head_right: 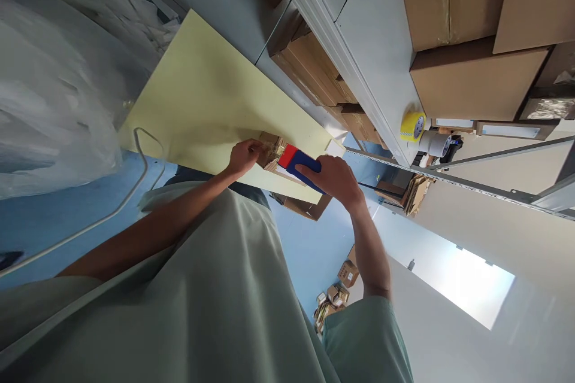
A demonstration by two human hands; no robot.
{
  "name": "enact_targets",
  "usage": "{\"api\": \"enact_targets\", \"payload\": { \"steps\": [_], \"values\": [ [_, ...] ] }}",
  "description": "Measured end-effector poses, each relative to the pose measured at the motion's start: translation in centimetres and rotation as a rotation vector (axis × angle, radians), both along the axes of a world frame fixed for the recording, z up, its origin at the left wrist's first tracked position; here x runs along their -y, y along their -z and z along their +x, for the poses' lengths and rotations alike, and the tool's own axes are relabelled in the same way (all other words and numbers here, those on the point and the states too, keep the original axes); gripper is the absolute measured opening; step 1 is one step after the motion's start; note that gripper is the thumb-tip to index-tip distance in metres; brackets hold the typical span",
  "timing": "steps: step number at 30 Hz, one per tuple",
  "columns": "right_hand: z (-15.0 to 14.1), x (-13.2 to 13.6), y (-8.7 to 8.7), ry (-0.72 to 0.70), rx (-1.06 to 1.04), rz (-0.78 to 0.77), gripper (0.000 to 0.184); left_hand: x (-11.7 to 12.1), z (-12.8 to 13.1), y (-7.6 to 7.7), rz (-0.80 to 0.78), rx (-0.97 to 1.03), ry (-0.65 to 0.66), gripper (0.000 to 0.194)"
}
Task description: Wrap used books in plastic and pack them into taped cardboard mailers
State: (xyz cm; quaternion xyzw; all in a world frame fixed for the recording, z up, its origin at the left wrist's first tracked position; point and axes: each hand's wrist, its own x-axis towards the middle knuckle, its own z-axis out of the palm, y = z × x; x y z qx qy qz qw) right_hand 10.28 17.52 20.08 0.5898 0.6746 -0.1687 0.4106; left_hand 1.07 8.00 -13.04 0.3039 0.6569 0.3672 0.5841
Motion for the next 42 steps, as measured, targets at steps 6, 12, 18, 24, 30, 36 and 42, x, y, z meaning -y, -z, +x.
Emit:
{"api": "enact_targets", "payload": {
  "steps": [6,12,18,24,30,36,42],
  "values": [
    [-0.9,0.3,0.2,-0.022,0.003,-0.009,0.06,1.3,1.1,0.4,0.112,-0.162,-0.05,0.026],
    [-0.4,0.9,0.1,-0.091,0.024,-0.04,0.06,2.0,0.4,1.0,0.109,-0.144,-0.077,0.067],
    [0.0,1.5,0.0,-0.092,0.058,-0.027,0.061,1.9,-0.4,-2.6,0.483,-0.069,0.18,0.072],
    [1.1,2.3,0.1,-0.099,0.04,-0.003,0.063,0.1,0.1,-3.2,0.517,-0.18,0.302,0.052],
    [5.3,2.7,1.5,-0.035,0.02,-0.03,0.065,-0.4,-0.4,-2.2,0.514,-0.221,0.386,0.044],
    [10.6,2.2,5.4,0.01,-0.064,-0.095,0.068,-1.0,-1.6,-1.5,0.479,-0.251,0.491,0.053],
    [13.7,1.4,10.2,0.039,-0.17,-0.145,0.059,-0.6,-2.4,-1.7,0.375,-0.222,0.449,0.065]
  ]
}}
